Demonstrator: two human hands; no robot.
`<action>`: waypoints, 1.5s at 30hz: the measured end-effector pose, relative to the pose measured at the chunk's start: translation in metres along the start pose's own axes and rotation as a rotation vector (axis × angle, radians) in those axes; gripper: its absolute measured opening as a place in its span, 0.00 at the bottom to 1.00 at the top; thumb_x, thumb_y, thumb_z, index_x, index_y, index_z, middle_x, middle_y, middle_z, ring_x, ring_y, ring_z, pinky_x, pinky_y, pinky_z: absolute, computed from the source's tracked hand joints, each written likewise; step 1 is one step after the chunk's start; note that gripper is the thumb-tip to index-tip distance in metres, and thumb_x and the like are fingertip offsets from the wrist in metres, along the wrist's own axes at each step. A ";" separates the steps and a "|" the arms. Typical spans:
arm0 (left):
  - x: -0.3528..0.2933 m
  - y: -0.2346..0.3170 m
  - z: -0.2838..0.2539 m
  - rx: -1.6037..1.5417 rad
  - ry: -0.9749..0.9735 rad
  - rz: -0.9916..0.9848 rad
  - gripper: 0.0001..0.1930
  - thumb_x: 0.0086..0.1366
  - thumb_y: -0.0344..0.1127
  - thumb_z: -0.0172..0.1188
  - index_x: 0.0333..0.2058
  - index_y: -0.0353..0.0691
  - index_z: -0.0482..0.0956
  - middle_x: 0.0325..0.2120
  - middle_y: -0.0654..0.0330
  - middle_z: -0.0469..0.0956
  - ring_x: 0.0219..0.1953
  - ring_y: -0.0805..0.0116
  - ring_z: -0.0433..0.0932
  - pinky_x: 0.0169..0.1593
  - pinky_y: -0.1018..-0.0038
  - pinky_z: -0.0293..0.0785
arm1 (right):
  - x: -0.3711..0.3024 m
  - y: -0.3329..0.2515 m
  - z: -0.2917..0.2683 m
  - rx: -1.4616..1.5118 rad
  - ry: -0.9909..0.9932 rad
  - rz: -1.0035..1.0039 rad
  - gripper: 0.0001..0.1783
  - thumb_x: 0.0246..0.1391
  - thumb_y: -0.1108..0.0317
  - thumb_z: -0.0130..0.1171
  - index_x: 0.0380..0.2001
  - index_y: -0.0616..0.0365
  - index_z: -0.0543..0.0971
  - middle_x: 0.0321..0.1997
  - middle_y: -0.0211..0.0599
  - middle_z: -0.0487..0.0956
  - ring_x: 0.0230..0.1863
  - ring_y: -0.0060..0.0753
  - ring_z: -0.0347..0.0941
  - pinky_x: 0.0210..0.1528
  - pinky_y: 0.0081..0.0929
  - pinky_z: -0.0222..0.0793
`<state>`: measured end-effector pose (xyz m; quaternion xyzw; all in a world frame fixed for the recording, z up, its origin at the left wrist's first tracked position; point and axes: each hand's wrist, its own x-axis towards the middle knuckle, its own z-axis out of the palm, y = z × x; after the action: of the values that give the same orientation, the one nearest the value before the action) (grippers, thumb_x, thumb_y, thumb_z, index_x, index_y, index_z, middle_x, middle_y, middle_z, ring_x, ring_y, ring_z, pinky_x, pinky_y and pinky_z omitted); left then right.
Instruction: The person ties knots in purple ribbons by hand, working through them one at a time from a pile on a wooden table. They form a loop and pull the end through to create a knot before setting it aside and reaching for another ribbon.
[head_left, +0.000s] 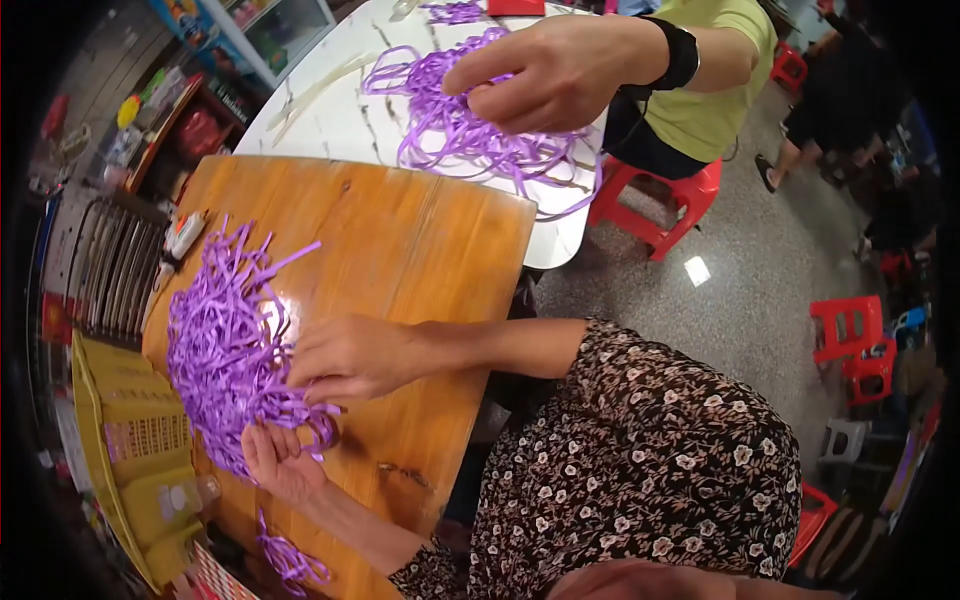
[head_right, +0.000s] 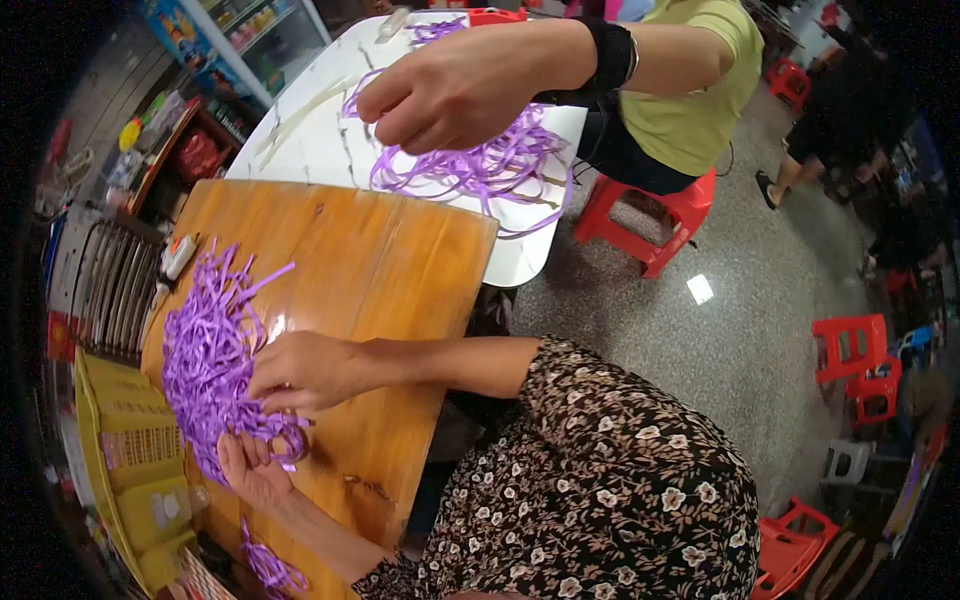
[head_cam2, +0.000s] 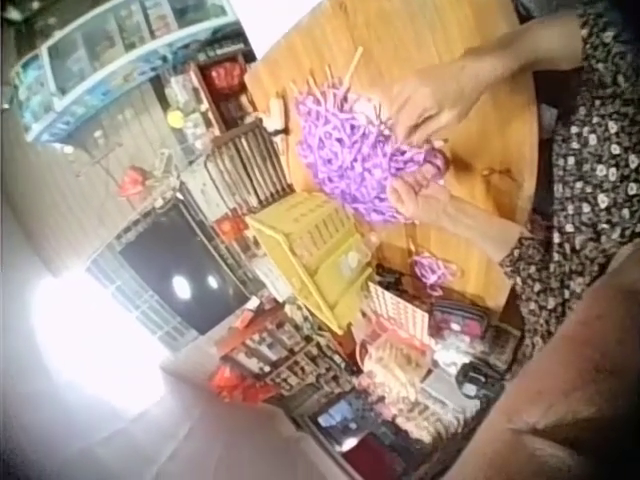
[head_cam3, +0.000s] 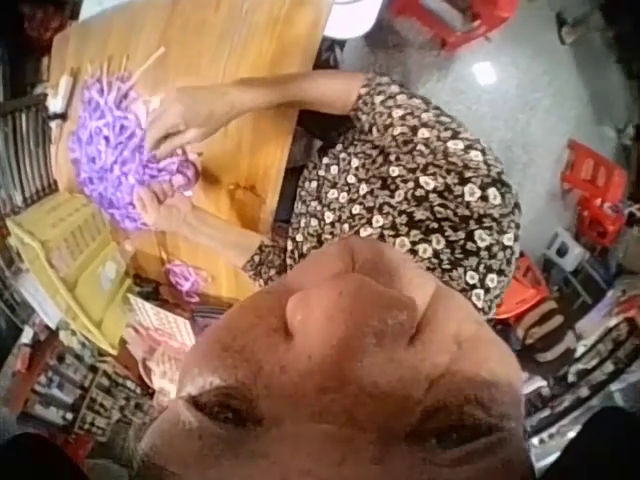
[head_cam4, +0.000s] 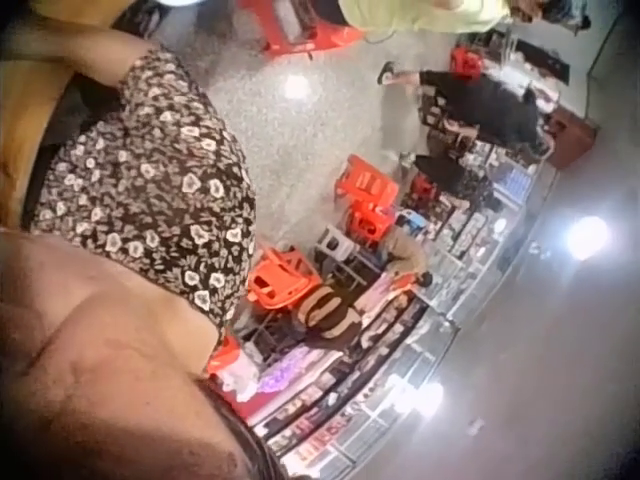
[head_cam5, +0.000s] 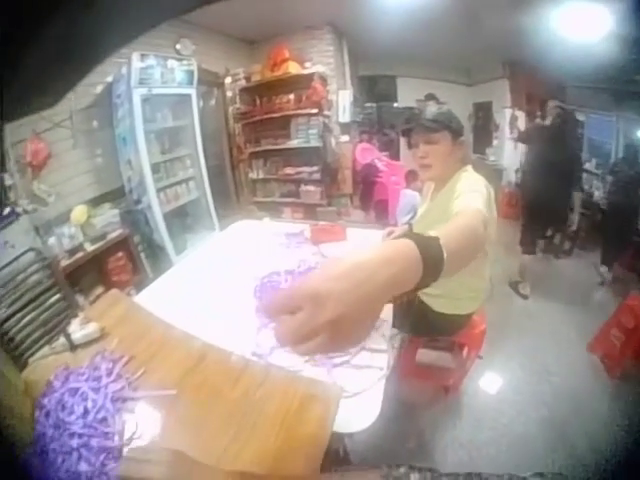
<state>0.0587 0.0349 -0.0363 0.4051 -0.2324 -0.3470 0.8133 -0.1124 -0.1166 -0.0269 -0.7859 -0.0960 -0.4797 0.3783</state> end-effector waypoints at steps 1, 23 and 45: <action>-0.002 0.000 0.002 -0.005 0.020 0.002 0.04 0.62 0.25 0.49 0.28 0.37 0.68 0.15 0.69 0.55 0.15 0.81 0.49 0.17 0.84 0.46 | -0.009 0.000 -0.004 -0.027 -0.005 0.029 0.09 0.46 0.69 0.59 0.32 0.59 0.76 0.28 0.39 0.74 0.31 0.41 0.71 0.32 0.33 0.65; 0.001 0.007 -0.008 -0.101 -0.070 0.060 0.05 0.62 0.26 0.50 0.32 0.34 0.75 0.20 0.65 0.69 0.16 0.81 0.53 0.18 0.83 0.50 | -0.085 0.002 -0.126 -0.720 0.116 0.430 0.13 0.43 0.77 0.60 0.36 0.59 0.77 0.39 0.38 0.75 0.38 0.35 0.72 0.36 0.26 0.67; -0.005 0.007 0.008 -0.064 0.004 0.094 0.06 0.60 0.28 0.53 0.33 0.31 0.75 0.14 0.69 0.61 0.15 0.82 0.52 0.18 0.83 0.46 | -0.051 0.064 -0.134 -0.556 -0.237 0.406 0.06 0.47 0.70 0.56 0.31 0.58 0.77 0.38 0.34 0.76 0.41 0.36 0.69 0.45 0.30 0.63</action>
<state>0.0534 0.0376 -0.0263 0.3684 -0.2384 -0.3146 0.8417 -0.1966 -0.2425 -0.0671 -0.9118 0.1527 -0.3083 0.2240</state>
